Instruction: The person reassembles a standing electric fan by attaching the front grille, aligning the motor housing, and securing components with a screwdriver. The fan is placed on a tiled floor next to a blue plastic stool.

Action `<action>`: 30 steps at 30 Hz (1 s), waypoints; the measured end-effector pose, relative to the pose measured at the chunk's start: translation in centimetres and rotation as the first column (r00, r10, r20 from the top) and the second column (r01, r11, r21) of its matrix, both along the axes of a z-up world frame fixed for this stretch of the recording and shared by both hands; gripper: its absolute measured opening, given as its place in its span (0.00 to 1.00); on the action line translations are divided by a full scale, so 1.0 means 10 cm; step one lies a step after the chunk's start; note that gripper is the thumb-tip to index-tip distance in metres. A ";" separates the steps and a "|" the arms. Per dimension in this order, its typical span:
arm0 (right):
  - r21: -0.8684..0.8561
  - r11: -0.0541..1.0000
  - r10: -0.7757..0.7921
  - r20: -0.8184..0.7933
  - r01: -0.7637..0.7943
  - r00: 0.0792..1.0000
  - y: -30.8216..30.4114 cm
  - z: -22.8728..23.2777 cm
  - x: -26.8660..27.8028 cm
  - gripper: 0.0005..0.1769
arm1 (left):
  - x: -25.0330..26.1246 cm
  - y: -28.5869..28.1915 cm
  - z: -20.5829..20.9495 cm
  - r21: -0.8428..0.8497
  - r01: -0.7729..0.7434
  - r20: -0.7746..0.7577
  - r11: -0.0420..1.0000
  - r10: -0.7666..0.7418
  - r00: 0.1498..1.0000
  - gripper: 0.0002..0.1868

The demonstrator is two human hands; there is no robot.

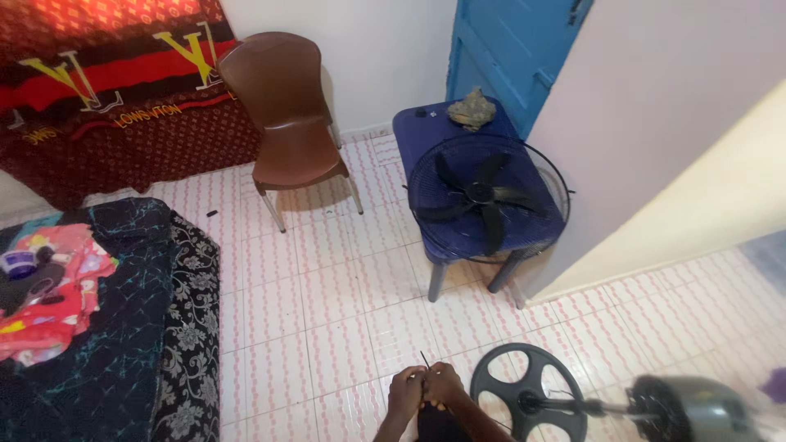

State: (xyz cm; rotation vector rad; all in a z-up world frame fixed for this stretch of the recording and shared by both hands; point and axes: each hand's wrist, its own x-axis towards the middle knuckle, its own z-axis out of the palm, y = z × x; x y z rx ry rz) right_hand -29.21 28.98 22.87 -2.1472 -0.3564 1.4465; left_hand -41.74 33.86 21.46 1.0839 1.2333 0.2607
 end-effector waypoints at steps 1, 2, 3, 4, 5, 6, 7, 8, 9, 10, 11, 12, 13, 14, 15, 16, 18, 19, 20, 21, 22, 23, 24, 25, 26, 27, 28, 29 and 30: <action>0.003 0.999 0.043 0.016 -0.043 0.999 0.15 -0.01 0.02 0.23 | 0.01 0.14 -0.02 -0.020 -0.017 0.036 1.000 0.018 0.999 0.12; -0.012 0.999 0.041 -0.007 -0.041 0.999 0.28 -0.01 0.03 0.19 | 0.04 0.29 -0.04 -0.040 -0.033 0.072 0.999 0.036 0.997 0.12; -0.026 0.999 0.037 -0.027 -0.038 0.999 0.44 -0.02 0.09 0.17 | 0.08 0.44 -0.06 -0.059 -0.047 0.110 0.997 0.053 0.993 0.12; -0.039 0.999 0.033 -0.048 -0.035 0.998 0.63 -0.03 0.15 0.15 | 0.12 0.59 -0.09 -0.076 -0.047 0.082 0.996 0.054 0.995 0.12; -0.037 0.997 0.062 -0.055 -0.064 0.997 0.84 -0.05 0.22 0.15 | 0.16 0.78 -0.12 -0.091 -0.048 0.056 0.995 0.053 0.997 0.12; -0.034 0.995 0.091 -0.062 -0.093 0.994 1.06 -0.08 0.29 0.16 | 0.21 0.99 -0.15 -0.107 -0.048 0.030 0.993 0.052 0.998 0.12; -0.035 0.992 0.118 -0.068 -0.121 0.991 1.22 -0.10 0.39 0.17 | 0.28 1.18 -0.17 -0.091 -0.028 0.035 0.995 0.031 0.999 0.12; -0.017 0.983 0.182 -0.007 -0.183 0.983 1.40 -0.12 0.48 0.16 | 0.34 1.38 -0.19 -0.074 -0.008 0.040 0.997 0.011 0.999 0.12; -0.009 0.972 0.236 0.046 -0.235 0.971 1.56 -0.14 0.59 0.16 | 0.41 1.56 -0.19 -0.060 0.013 0.044 0.998 -0.010 0.999 0.12; 0.009 0.965 0.259 0.067 -0.261 0.963 1.74 -0.15 0.71 0.16 | 0.50 1.77 -0.20 -0.064 0.023 0.022 0.998 -0.021 1.000 0.12; 0.025 0.968 0.248 0.059 -0.250 0.967 1.92 -0.17 0.83 0.15 | 0.61 2.01 -0.20 -0.070 0.031 0.001 0.997 -0.031 1.000 0.12; 0.043 0.967 0.247 0.056 -0.250 0.967 2.09 -0.18 0.95 0.15 | 0.73 2.22 -0.19 -0.076 0.040 -0.019 0.996 -0.042 0.999 0.12; 0.058 0.971 0.228 0.048 -0.230 0.973 2.26 -0.18 1.04 0.15 | 0.84 2.42 -0.15 -0.031 0.047 0.020 0.998 -0.047 0.999 0.12; 0.074 0.973 0.216 0.039 -0.219 0.976 2.44 -0.18 1.13 0.15 | 0.95 2.60 -0.11 0.014 0.052 0.059 0.999 -0.053 0.997 0.13; 0.087 0.974 0.205 0.034 -0.207 0.978 2.57 -0.18 1.22 0.16 | 1.06 2.72 -0.07 0.054 0.060 0.099 0.997 -0.065 0.993 0.14; 0.098 0.975 0.197 0.032 -0.199 0.980 2.66 -0.18 1.29 0.16 | 1.17 2.82 -0.02 0.068 0.051 0.091 0.996 -0.057 0.994 0.13; 0.142 0.977 0.159 0.005 -0.158 0.987 2.87 -0.15 1.46 0.17 | 1.40 3.06 0.12 0.107 0.044 0.078 0.993 -0.053 0.996 0.12; 0.191 0.972 0.142 -0.026 -0.134 0.990 2.96 -0.13 1.55 0.18 | 1.53 3.16 0.20 0.138 0.073 0.063 0.988 -0.083 0.995 0.13; 0.188 0.979 0.091 -0.037 -0.083 0.995 3.04 -0.11 1.64 0.18 | 1.64 3.25 0.28 0.169 0.102 0.047 0.980 -0.112 0.993 0.13; 0.186 0.982 0.033 -0.049 -0.024 0.998 3.08 -0.09 1.70 0.18 | 1.74 3.36 0.37 0.200 0.139 0.029 0.970 -0.147 0.989 0.14; 0.184 0.982 -0.024 -0.062 0.035 0.998 3.13 -0.07 1.75 0.18 | 1.83 3.49 0.45 0.266 0.175 0.042 0.948 -0.192 0.980 0.14; 0.171 0.982 -0.065 -0.054 0.074 0.996 3.17 -0.06 1.82 0.18 | 1.93 3.58 0.52 0.327 0.212 0.060 0.921 -0.244 0.968 0.14; 0.159 0.981 -0.106 -0.046 0.112 0.993 3.20 -0.06 1.89 0.19 | 2.03 3.67 0.59 0.387 0.245 0.075 0.889 -0.296 0.952 0.14; 0.152 0.976 -0.151 -0.036 0.155 0.988 3.26 -0.06 1.99 0.20 | 2.16 3.79 0.65 0.403 0.313 0.039 0.860 -0.358 0.933 0.15; 0.249 0.954 -0.180 0.025 0.168 0.983 3.33 -0.08 2.09 0.21 | 2.29 3.91 0.70 0.418 0.378 0.003 0.826 -0.417 0.909 0.16; 0.342 0.923 -0.217 0.085 0.176 0.973 3.42 -0.09 2.18 0.22 | 2.39 4.02 0.76 0.431 0.445 -0.036 0.785 -0.478 0.878 0.16; 0.429 0.886 -0.258 0.144 0.174 0.955 3.48 -0.09 2.26 0.23 | 2.52 4.14 0.80 0.444 0.485 -0.056 0.753 -0.517 0.854 0.17; 0.414 0.889 -0.295 0.188 0.197 0.937 3.52 -0.10 2.35 0.20 | 2.66 4.25 0.84 0.455 0.526 -0.082 0.719 -0.554 0.828 0.18; 0.398 0.890 -0.330 0.232 0.221 0.915 3.57 -0.09 2.45 0.17 | 2.79 4.34 0.86 0.465 0.565 -0.107 0.682 -0.590 0.800 0.18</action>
